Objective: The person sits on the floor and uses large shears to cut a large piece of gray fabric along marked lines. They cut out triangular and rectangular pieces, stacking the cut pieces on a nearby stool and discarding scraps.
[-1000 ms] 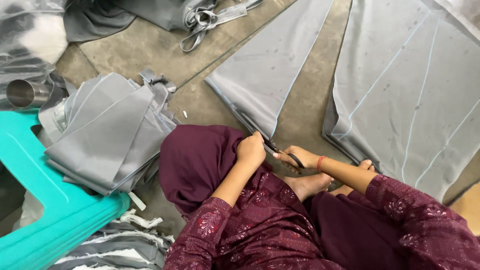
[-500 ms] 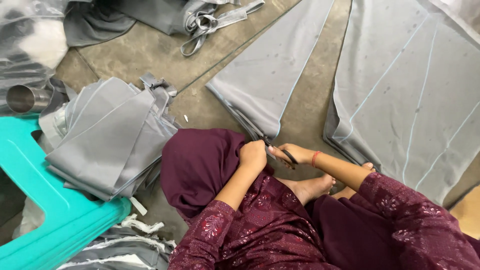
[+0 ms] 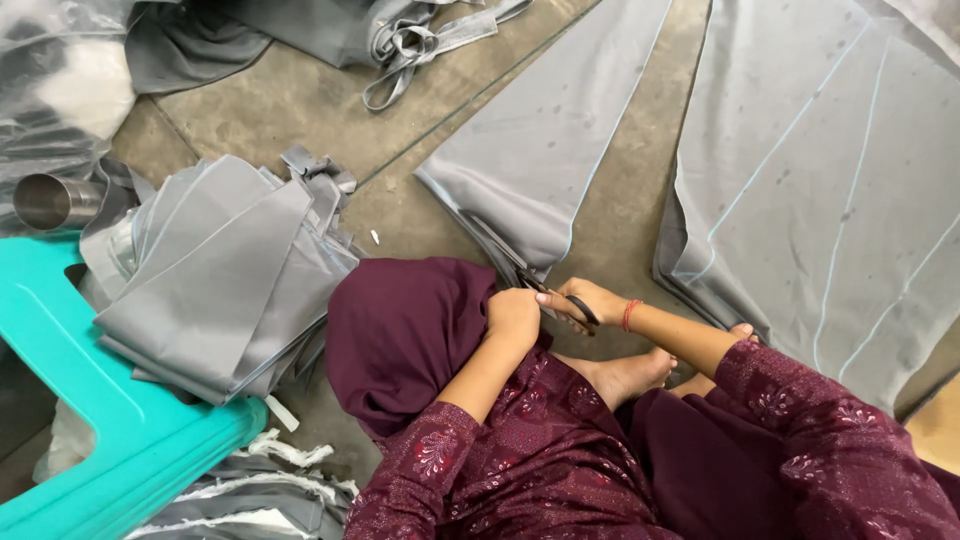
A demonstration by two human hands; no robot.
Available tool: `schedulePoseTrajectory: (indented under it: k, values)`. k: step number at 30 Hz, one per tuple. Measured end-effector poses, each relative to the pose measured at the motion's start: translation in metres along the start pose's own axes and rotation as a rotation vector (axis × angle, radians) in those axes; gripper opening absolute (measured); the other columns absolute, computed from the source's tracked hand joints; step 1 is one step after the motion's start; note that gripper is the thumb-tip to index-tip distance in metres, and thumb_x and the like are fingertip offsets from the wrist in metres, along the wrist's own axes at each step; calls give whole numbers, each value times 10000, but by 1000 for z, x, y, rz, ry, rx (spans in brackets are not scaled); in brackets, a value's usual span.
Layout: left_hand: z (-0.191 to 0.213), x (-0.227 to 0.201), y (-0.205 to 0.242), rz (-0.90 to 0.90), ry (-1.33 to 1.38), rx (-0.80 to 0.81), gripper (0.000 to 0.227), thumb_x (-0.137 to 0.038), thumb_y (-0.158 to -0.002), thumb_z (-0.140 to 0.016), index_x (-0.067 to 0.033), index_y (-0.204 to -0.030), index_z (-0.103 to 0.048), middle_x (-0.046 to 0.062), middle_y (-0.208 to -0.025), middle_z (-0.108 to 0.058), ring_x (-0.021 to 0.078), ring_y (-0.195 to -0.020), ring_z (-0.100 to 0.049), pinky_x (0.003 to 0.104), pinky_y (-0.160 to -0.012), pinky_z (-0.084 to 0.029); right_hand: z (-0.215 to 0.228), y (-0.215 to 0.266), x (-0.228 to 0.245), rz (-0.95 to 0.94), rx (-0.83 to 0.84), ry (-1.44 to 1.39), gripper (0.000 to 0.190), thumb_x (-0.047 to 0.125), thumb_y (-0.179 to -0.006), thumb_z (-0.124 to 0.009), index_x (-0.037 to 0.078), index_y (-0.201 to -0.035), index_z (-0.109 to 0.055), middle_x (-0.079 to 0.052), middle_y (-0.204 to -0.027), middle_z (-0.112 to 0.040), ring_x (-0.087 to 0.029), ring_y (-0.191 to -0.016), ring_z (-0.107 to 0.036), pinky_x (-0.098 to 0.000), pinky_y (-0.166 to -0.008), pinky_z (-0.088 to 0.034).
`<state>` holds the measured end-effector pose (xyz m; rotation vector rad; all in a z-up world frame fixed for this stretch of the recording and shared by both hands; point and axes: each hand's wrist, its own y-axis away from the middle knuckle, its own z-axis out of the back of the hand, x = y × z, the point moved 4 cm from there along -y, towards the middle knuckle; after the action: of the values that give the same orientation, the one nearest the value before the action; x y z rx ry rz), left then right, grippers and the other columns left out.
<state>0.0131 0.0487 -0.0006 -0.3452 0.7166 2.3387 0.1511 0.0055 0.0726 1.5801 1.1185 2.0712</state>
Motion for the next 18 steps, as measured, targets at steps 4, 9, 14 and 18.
schedulePoseTrajectory:
  k: [4, 9, 14, 18]
  values:
    - [9, -4, 4, -33, 28, -57, 198, -94, -870, -575, -79, -836, -769, 162, -867, -748, 334, -847, -736, 439, -750, -577, 7, -10, -4, 6, 32, 17, 754, 694, -940, -444, 7, -689, -626, -88, -521, -575, -181, -432, -595, -333, -428, -500]
    - [-5, -5, 3, -52, -110, -19, 174, -92, -867, -588, -75, -848, -760, 126, -892, -759, 297, -863, -743, 430, -712, -587, 10, -38, 9, 31, 86, 57, 821, 750, -949, -358, 20, -696, -637, -84, -565, -594, -166, -478, -599, -314, -478, -501]
    - [-24, 4, -5, -34, -130, 9, 173, -100, -897, -588, -83, -882, -760, 127, -896, -765, 287, -838, -754, 420, -681, -589, 8, -42, 20, -6, 56, 75, 813, 745, -948, -363, 28, -682, -639, -89, -555, -604, -166, -477, -608, -315, -473, -485]
    - [-18, -2, -3, -38, -137, 93, 174, -105, -886, -599, -86, -869, -771, 128, -903, -765, 283, -835, -756, 410, -682, -593, 7, -34, 25, -18, -13, 74, 745, 684, -944, -474, 16, -657, -636, -92, -530, -604, -175, -464, -621, -326, -454, -490]
